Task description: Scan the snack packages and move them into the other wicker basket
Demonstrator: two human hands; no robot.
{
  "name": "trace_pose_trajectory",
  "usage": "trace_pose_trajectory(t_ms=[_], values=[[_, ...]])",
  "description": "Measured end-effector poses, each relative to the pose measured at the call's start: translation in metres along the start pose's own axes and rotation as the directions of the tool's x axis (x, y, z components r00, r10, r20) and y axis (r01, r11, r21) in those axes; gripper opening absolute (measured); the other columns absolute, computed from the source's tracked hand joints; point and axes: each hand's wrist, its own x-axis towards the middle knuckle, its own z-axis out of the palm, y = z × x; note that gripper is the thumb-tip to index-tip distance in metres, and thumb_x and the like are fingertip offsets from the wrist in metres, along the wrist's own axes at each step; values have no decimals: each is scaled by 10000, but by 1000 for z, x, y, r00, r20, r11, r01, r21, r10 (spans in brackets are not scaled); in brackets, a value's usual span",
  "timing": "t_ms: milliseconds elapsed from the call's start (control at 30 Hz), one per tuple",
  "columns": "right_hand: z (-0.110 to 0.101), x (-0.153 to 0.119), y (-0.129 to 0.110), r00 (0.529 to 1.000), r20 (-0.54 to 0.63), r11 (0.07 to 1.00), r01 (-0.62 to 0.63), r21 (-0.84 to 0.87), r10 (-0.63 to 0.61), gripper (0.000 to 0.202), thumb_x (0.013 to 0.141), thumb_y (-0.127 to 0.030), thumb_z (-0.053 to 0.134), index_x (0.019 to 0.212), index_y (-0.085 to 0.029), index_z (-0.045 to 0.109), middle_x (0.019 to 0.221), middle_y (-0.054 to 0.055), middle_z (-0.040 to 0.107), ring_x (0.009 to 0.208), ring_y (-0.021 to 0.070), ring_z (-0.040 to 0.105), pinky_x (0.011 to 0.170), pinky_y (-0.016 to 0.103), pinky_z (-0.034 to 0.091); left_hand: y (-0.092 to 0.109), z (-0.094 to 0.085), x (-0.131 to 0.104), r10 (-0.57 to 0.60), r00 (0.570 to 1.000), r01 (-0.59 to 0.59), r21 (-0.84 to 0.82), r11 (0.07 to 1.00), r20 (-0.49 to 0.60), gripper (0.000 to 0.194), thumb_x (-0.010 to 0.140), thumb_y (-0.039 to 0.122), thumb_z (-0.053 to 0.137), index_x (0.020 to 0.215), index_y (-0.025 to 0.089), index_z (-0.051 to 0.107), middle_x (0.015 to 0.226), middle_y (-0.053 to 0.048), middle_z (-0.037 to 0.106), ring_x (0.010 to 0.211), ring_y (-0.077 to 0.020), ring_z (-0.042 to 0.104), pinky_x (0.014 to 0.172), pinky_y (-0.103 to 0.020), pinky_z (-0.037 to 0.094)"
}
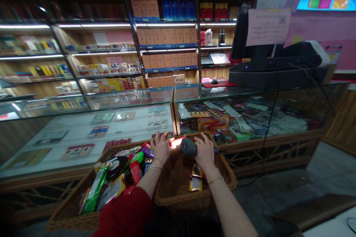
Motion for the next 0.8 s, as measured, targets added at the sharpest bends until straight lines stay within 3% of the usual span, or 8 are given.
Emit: trace_pose_trajectory(t_ms=[467,800], values=[[0,0,1,1000,-10,1000,14,26,-14,359,716,-51,547,992,-212,710,1276,62,670,1385,266,354,1016,443,337,-2,5,2,-14,1000,14,-4,1000,-3,309,819,303,638,1108,373,721,1534,11,450,1477,-348,208,1161,-606,147],[1,-1,2,1000,-4,1000,6,6,-6,348,730,-58,535,1002,-205,695,1308,51,653,1386,268,351,1017,446,349,-4,11,4,-10,1000,10,-32,999,-12,395,762,361,746,1154,377,701,1544,-2,438,1476,-376,193,1160,-628,145]])
